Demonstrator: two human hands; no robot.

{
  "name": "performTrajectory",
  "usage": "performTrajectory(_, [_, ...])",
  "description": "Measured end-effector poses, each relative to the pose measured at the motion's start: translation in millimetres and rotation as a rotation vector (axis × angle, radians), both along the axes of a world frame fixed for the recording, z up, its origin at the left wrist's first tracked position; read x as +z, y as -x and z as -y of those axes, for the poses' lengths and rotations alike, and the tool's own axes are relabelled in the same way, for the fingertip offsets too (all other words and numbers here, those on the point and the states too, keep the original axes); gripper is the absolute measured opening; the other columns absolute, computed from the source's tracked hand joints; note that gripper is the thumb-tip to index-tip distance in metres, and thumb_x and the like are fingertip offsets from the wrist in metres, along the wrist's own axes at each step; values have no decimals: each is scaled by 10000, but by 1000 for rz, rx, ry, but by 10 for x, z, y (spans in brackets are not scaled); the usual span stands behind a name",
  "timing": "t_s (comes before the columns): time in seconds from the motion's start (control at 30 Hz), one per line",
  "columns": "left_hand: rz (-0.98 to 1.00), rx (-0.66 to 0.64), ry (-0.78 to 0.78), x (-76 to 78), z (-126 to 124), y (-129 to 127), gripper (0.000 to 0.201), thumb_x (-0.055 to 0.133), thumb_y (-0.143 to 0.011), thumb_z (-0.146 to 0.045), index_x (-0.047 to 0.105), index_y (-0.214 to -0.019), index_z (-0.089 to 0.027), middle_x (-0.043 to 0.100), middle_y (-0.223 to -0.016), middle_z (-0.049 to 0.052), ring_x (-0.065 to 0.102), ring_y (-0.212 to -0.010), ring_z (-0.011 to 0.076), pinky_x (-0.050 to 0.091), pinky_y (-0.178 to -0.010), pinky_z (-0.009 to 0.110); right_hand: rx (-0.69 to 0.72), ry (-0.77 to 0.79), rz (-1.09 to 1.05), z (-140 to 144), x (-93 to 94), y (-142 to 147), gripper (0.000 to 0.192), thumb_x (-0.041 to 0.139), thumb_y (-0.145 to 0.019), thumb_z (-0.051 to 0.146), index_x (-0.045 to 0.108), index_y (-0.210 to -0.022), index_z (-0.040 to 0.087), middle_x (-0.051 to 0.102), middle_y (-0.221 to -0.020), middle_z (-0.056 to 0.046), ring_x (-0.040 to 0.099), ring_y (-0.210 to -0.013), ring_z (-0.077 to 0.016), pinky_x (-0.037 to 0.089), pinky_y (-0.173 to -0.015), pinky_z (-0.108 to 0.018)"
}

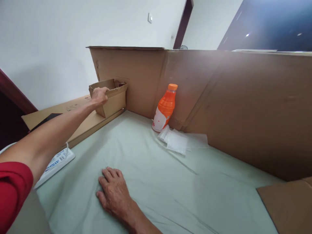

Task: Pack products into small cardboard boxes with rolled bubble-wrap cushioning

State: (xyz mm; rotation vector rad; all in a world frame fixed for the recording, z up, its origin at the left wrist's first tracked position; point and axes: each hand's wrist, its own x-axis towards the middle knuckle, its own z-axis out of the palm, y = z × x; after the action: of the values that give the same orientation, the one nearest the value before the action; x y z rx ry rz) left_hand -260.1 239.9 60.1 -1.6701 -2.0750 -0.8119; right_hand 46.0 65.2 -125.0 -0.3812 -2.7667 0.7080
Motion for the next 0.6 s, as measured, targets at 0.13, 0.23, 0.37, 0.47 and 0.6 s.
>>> performTrajectory(0.13, [36, -1, 46, -55, 465, -266, 277, 599, -938, -222, 635, -1198, -130, 665, -1182, 111, 633, -1081, 253, 532, -961, 473, 0, -15, 1, -2, 6, -6, 361, 612, -927, 365, 604, -1247, 197, 552, -1452, -90, 427, -1380, -252, 302, -1136, -415])
performTrajectory(0.23, [42, -125, 62, -189, 1067, -583, 343, 493, -825, -56, 701, -1082, -148, 719, -1080, 88, 631, -1099, 255, 491, -1036, 443, 10, -46, 3, -17, 25, 8, 359, 613, -926, 363, 607, -1244, 196, 557, -1447, -98, 442, -1370, -254, 324, -1117, -425])
performTrajectory(0.37, [211, -452, 6, -408, 1890, -996, 372, 466, -818, -172, 712, -1095, -207, 742, -1091, 66, 659, -1111, 266, 455, -1100, 481, 26, -130, 40, 28, 105, 45, 360, 605, -941, 360, 616, -1245, 167, 563, -1441, -115, 457, -1359, -267, 354, -1103, -435])
performTrajectory(0.47, [275, -618, 19, -473, 2350, -1236, 346, 501, -815, -180, 735, -1061, -244, 758, -1086, 45, 669, -1130, 267, 362, -1186, 532, 17, -192, 98, 214, 183, -57, 364, 579, -957, 384, 630, -1231, 149, 557, -1439, -146, 472, -1332, -307, 377, -1086, -469])
performTrajectory(0.6, [257, -701, 40, -447, 2779, -1360, 372, 517, -843, -153, 743, -1094, -308, 747, -1139, 22, 646, -1198, 283, 345, -1200, 568, 118, -155, 95, 616, 275, -597, 329, 603, -932, 441, 660, -1143, 195, 572, -1423, -113, 503, -1294, -282, 395, -1074, -424])
